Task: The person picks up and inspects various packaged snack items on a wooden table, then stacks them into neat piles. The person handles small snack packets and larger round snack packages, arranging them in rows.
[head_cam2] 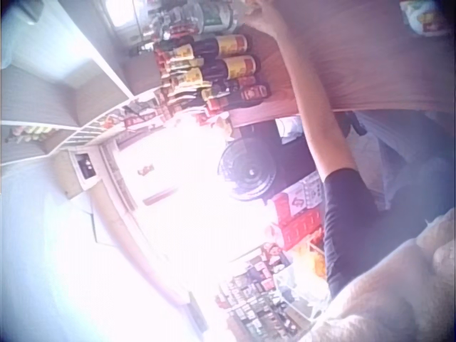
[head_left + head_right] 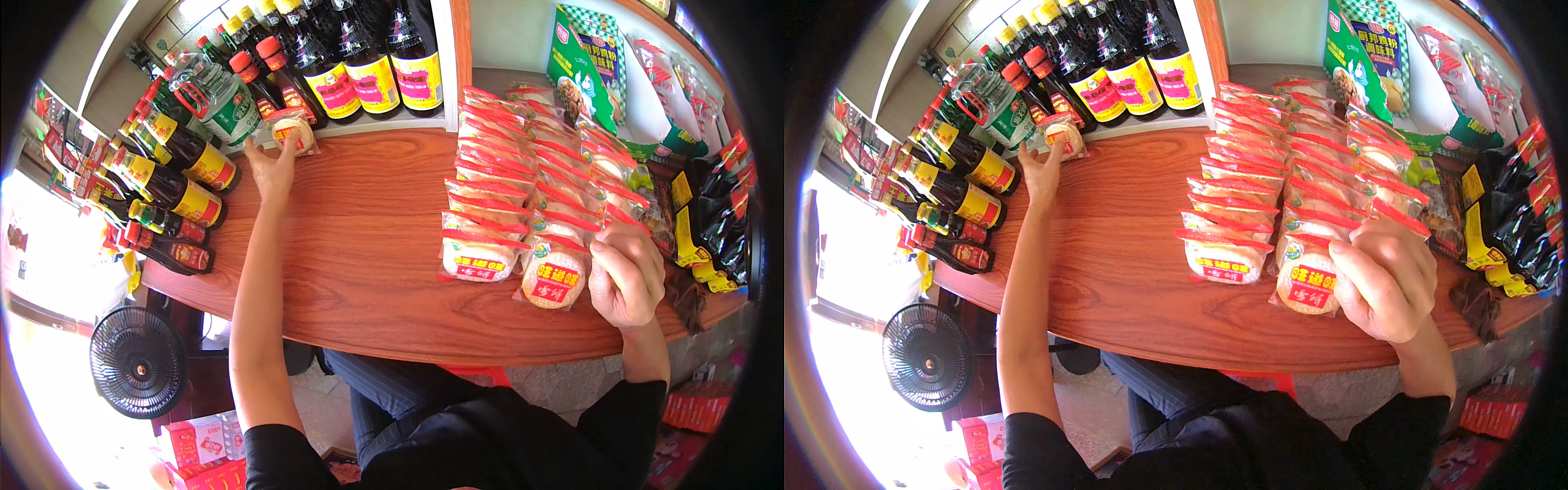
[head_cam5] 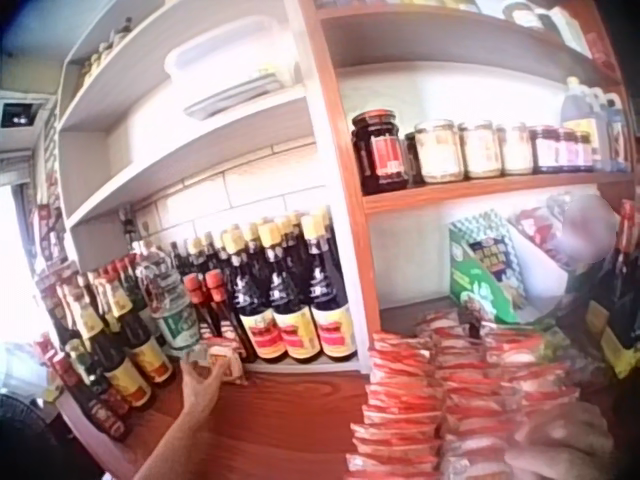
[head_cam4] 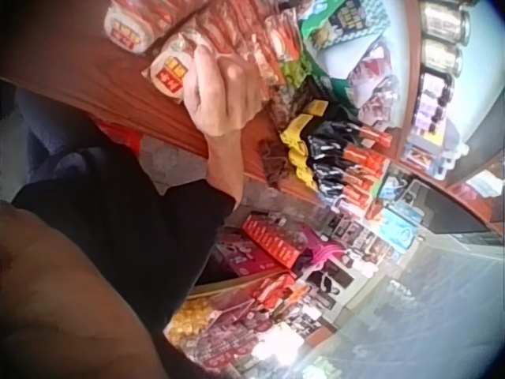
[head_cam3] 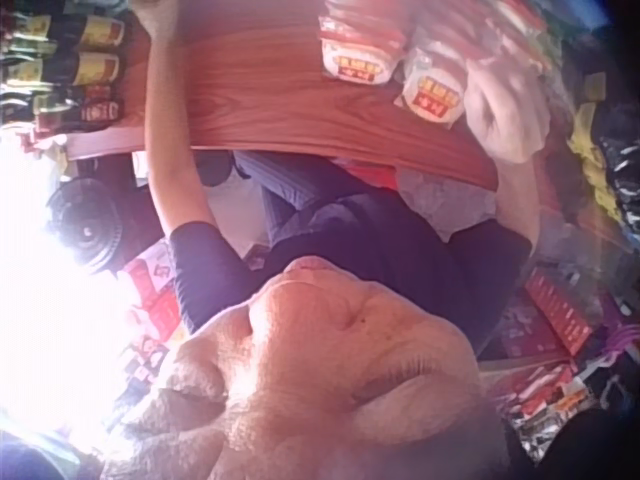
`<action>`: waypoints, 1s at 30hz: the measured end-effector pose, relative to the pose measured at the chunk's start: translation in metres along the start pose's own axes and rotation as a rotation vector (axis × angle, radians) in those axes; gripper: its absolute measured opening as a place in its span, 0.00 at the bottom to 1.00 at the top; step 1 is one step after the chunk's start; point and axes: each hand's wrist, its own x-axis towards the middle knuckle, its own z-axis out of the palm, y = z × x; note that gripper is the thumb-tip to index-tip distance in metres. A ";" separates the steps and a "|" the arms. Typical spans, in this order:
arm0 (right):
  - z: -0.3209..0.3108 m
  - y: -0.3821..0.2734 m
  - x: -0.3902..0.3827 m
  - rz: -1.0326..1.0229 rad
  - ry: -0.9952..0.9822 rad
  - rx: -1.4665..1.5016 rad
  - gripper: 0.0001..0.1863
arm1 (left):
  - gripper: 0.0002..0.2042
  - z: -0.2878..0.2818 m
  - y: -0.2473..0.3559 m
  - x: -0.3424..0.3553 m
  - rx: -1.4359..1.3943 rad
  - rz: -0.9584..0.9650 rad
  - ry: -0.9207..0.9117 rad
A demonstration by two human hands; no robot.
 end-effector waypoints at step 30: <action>0.024 -0.019 -0.013 0.069 -0.078 0.105 0.19 | 0.06 -0.045 0.183 -0.249 -0.815 0.084 -0.628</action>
